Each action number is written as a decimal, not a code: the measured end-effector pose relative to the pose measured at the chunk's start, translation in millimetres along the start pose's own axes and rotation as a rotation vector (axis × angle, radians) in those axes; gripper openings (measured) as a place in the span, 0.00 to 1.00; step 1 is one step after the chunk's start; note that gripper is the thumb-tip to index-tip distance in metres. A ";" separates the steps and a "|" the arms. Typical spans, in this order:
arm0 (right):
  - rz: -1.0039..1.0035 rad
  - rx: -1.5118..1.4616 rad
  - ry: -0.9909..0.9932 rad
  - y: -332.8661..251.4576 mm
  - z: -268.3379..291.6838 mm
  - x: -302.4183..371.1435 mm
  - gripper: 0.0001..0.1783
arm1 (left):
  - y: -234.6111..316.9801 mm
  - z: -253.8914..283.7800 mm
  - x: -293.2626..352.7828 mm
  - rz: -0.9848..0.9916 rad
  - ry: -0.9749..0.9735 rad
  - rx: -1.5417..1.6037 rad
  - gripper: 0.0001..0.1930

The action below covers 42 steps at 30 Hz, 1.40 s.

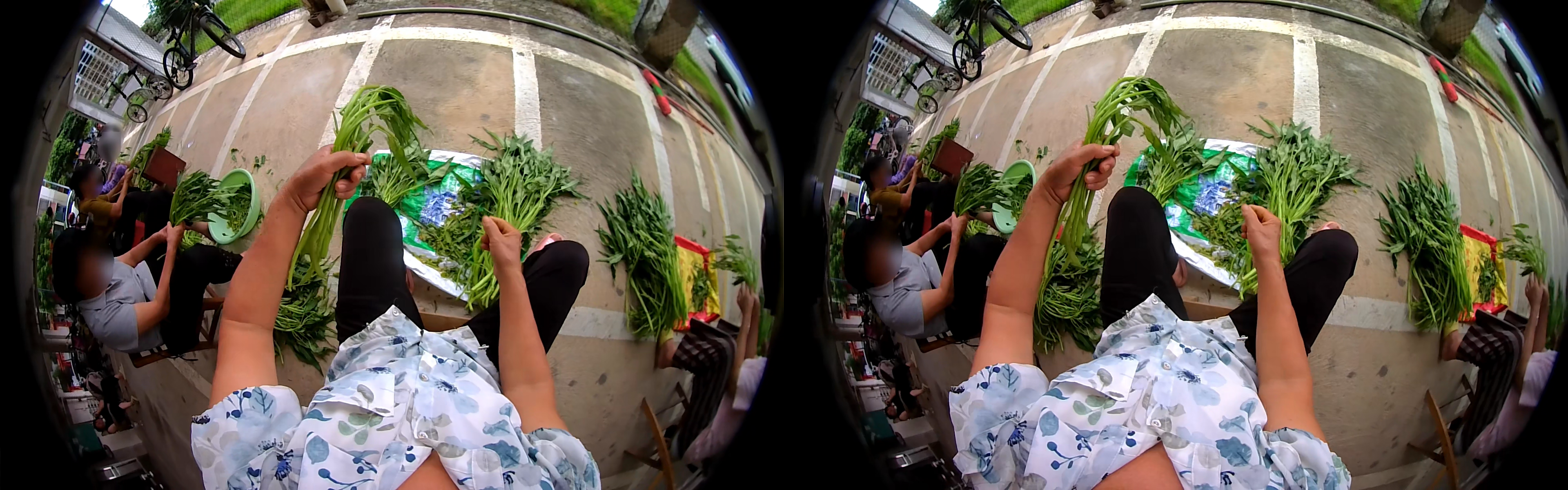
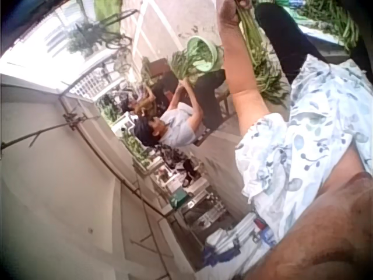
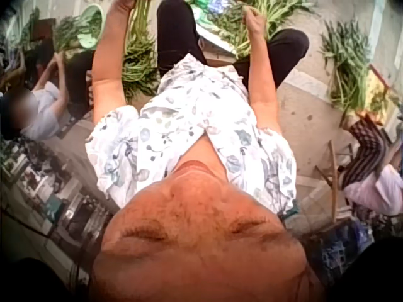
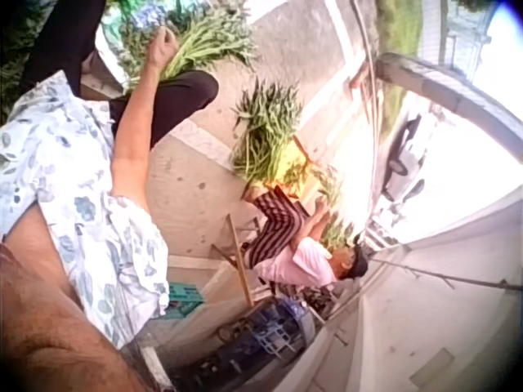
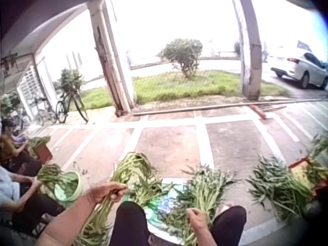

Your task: The person picks leaves from stalks of green vegetables by hand and places the leaves into a pile on a plastic sheet.

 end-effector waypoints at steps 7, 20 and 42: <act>0.054 0.272 -0.115 16.5 -10.2 -8.3 0.20 | 5.4 107.8 -24.2 0.110 0.315 -0.486 0.07; 0.023 0.782 -0.269 44.2 -36.5 -2.5 0.18 | -137.8 256.5 -120.9 0.101 0.677 -1.081 0.20; 0.012 1.015 -0.427 40.1 -82.4 -7.3 0.13 | -324.2 281.8 -106.2 0.574 0.543 -1.104 0.32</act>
Point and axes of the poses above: each hand's wrist, its own x-axis away from the middle knuckle, its own z-axis out of the back of the hand, y = z × x, the point moved 10 cm from there along -x, towards the middle knuckle, and after that the axes turned 1 degree about -y, right-handed, at the moved point
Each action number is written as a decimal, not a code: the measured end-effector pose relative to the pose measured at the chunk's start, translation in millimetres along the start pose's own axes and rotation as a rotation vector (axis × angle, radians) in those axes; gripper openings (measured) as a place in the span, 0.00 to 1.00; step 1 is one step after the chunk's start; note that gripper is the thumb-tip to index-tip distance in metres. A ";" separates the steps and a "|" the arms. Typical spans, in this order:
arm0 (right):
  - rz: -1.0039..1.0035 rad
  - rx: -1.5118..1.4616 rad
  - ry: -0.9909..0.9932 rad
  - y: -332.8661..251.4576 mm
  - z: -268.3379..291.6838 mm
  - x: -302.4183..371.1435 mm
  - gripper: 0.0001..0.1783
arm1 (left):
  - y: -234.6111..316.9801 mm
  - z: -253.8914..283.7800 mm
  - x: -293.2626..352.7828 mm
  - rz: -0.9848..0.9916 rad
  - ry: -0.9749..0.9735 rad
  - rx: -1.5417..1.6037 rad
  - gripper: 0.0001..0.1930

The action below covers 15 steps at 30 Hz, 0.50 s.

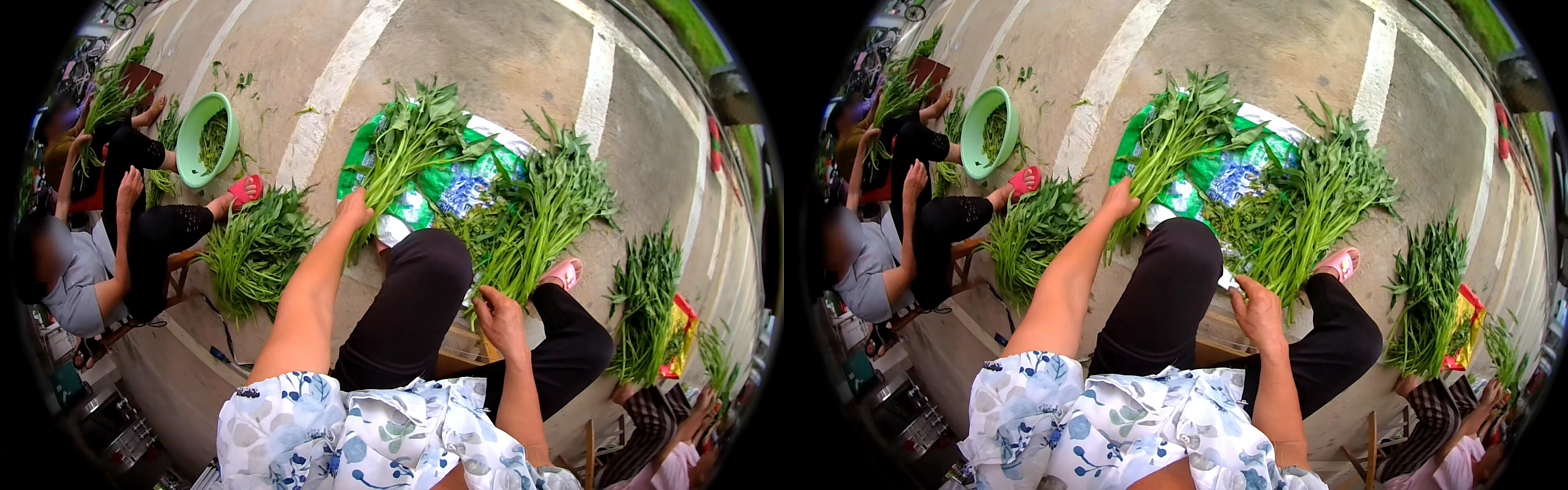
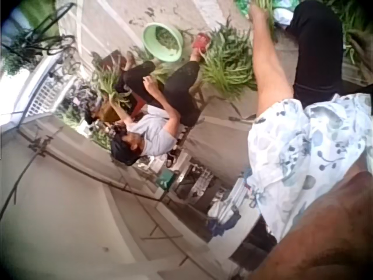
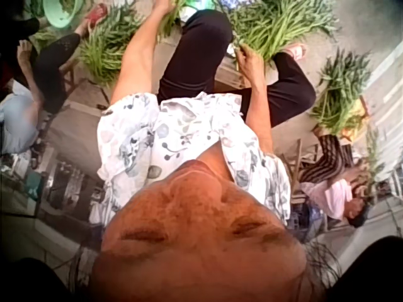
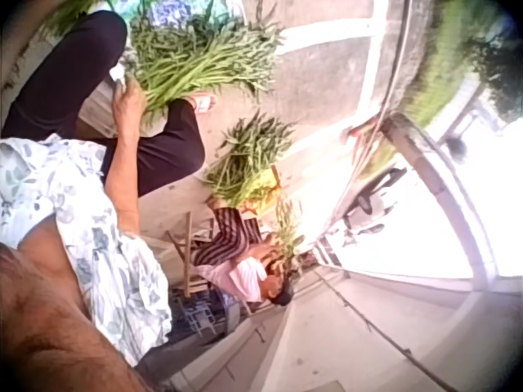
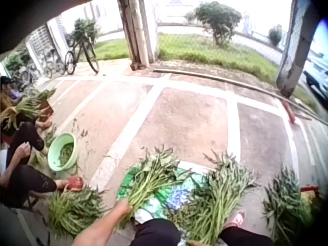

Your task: The person picks leaves from stalks of green vegetables by hand and places the leaves into a pile on a plastic sheet.

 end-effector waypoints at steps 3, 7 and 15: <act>0.034 0.004 0.013 -2.8 2.2 0.2 0.13 | -4.2 -8.5 7.7 0.032 -0.031 -0.041 0.35; 0.075 0.021 0.050 -5.2 8.3 5.0 0.13 | 3.7 0.9 15.7 0.058 -0.004 -0.108 0.38; 0.175 0.070 0.128 -1.7 19.0 23.5 0.13 | 37.3 40.3 30.1 -0.163 0.160 -0.038 0.22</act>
Point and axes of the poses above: each hand's wrist, its own x-axis away from the middle knuckle, its own z-axis out of the back of the hand, y = z × x, the point moved 10 cm from there along -x, towards the middle knuckle, and after that the axes turned 1 degree about -y, right-handed, at the moved point
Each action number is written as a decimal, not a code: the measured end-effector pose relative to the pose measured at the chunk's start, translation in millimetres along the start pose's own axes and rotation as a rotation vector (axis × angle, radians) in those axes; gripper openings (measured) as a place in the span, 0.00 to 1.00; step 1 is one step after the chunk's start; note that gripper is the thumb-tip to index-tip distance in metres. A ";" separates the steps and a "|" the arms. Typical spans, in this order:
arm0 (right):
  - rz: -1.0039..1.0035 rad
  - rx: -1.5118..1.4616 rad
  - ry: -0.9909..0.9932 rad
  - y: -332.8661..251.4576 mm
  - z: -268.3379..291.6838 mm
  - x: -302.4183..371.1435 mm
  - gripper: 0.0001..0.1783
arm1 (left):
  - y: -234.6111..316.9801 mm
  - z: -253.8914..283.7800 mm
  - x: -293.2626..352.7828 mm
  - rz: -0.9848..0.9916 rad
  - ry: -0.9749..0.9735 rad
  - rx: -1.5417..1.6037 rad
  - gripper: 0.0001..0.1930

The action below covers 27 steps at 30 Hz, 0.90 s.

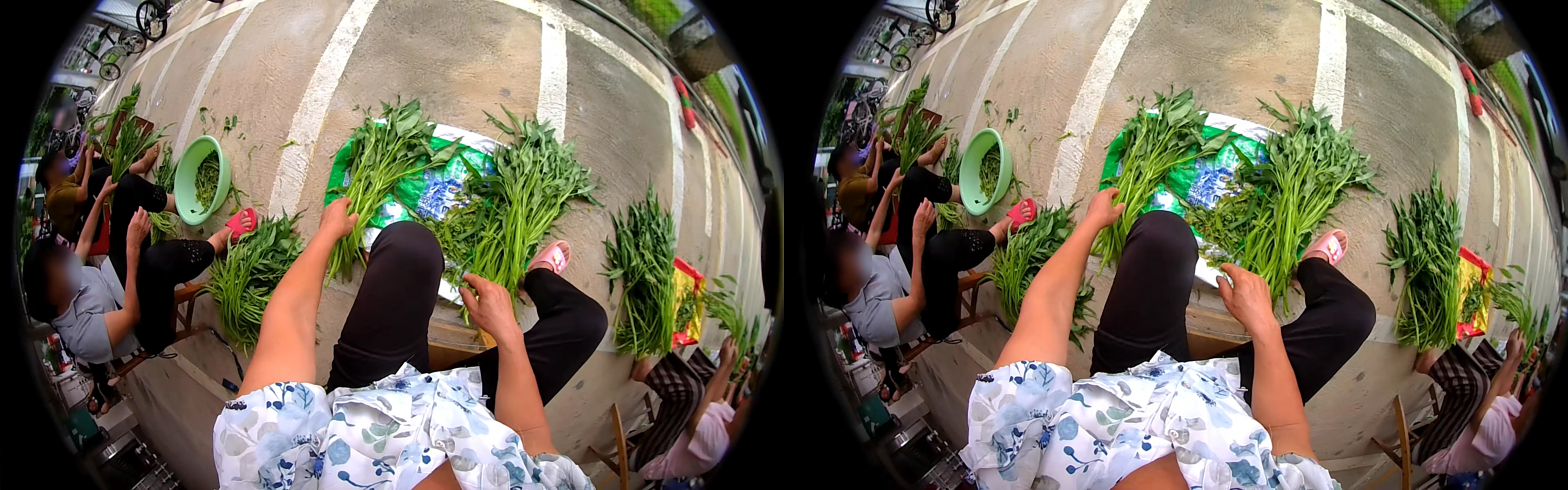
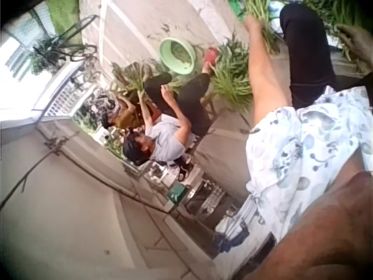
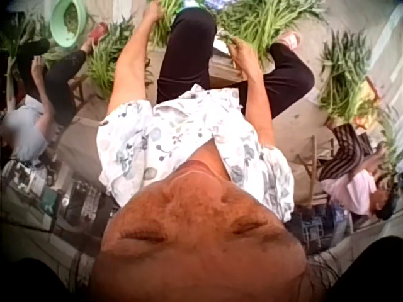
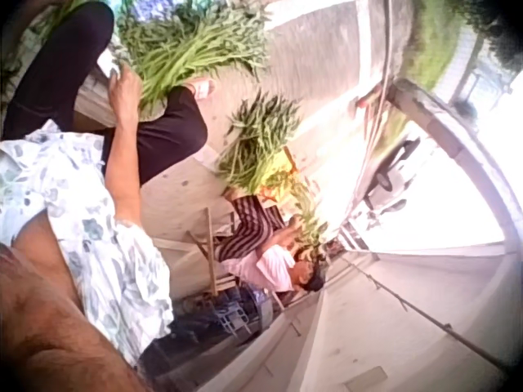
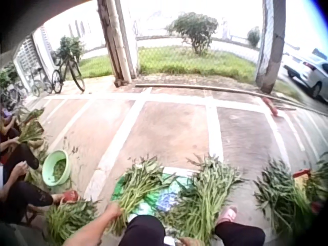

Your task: The person picks leaves from stalks of green vegetables by hand and places the leaves into a pile on a plastic sheet.

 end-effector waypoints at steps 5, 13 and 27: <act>0.004 0.014 0.028 11.2 5.3 16.4 0.13 | 32.4 35.7 9.6 -0.208 0.220 0.131 0.12; -0.129 0.058 0.068 49.9 22.8 32.2 0.15 | 153.3 123.5 45.5 -0.429 0.191 0.558 0.14; -0.493 -0.461 0.399 204.4 92.9 -35.9 0.20 | 320.3 57.1 116.7 -0.765 -0.126 0.087 0.17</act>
Point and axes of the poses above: each hand's wrist, its own x-axis away from the middle knuckle, its own z-axis out of the back of the hand, y = z × x, the point moved 10 cm from there along -x, towards the middle knuckle, and after that the axes turned 1 degree about -y, right-handed, at the moved point
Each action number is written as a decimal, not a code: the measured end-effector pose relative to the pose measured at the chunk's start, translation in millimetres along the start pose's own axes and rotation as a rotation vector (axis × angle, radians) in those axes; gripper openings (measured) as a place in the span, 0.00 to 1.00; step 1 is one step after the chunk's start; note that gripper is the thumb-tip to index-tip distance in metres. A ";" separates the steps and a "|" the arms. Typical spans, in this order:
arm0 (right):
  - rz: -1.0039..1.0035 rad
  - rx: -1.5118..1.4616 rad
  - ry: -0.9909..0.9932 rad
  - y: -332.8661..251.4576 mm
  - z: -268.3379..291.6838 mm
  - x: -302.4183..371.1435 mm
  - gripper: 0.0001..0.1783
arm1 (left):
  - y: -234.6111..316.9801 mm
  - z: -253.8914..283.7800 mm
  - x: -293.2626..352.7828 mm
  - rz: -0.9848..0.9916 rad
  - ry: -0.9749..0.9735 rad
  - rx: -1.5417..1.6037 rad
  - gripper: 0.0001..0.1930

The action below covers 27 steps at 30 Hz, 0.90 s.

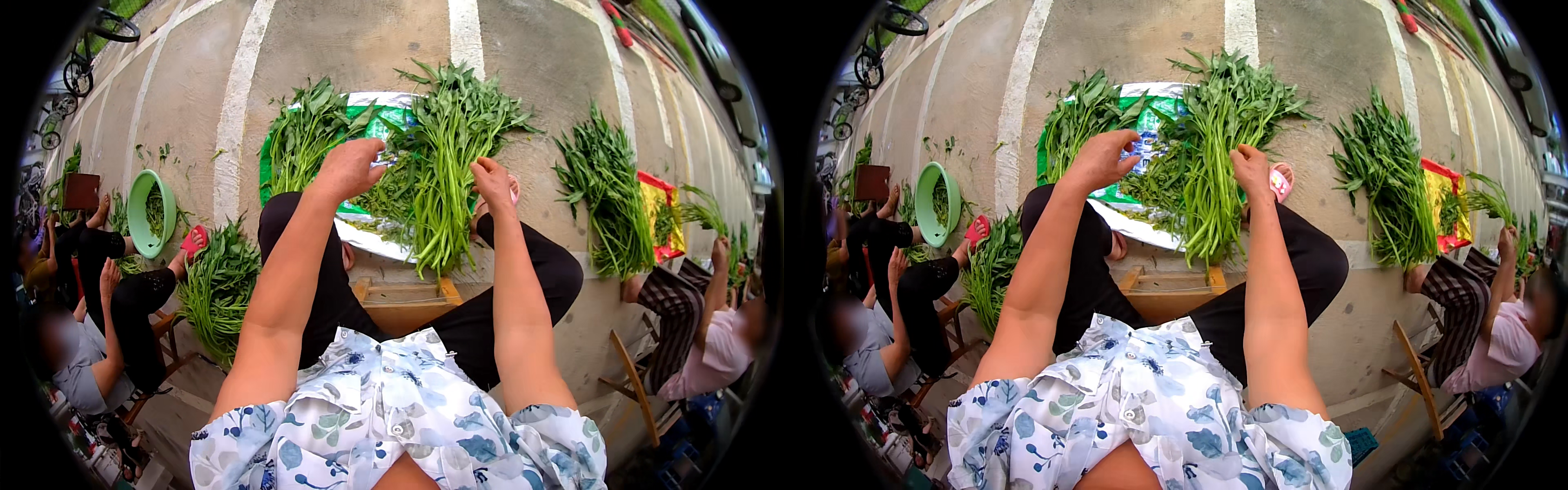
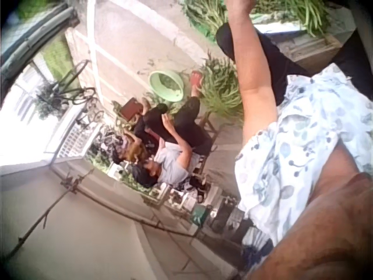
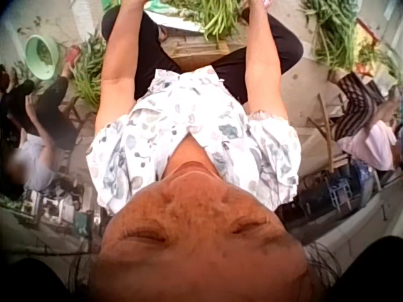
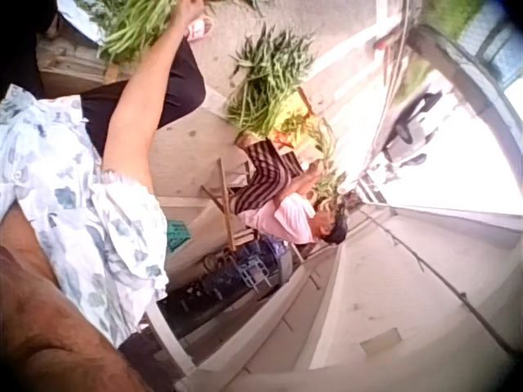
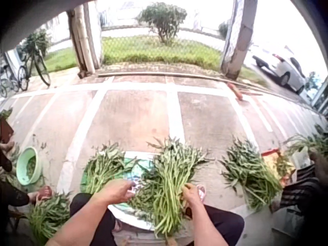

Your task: The person picks leaves from stalks of green vegetables by hand and places the leaves into a pile on a plastic sheet.

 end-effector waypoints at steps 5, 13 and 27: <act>-0.403 0.118 0.020 157.5 -19.7 -8.1 0.28 | -6.3 -7.7 -4.0 0.033 -0.189 0.229 0.17; -0.538 0.545 -0.080 199.9 -69.7 25.2 0.58 | -16.1 0.6 -6.8 0.061 -0.122 0.168 0.17; -0.606 0.541 -0.098 194.6 -55.9 13.9 0.41 | -9.3 -6.9 -19.2 0.032 -0.146 0.122 0.17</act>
Point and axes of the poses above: each hand's wrist, its own x-axis away from the middle knuckle, its own z-axis out of the back of the hand, y = z × x, the point moved 10 cm from there along -x, towards the middle knuckle, and after that the axes turned 1 degree about -y, right-handed, at the moved point
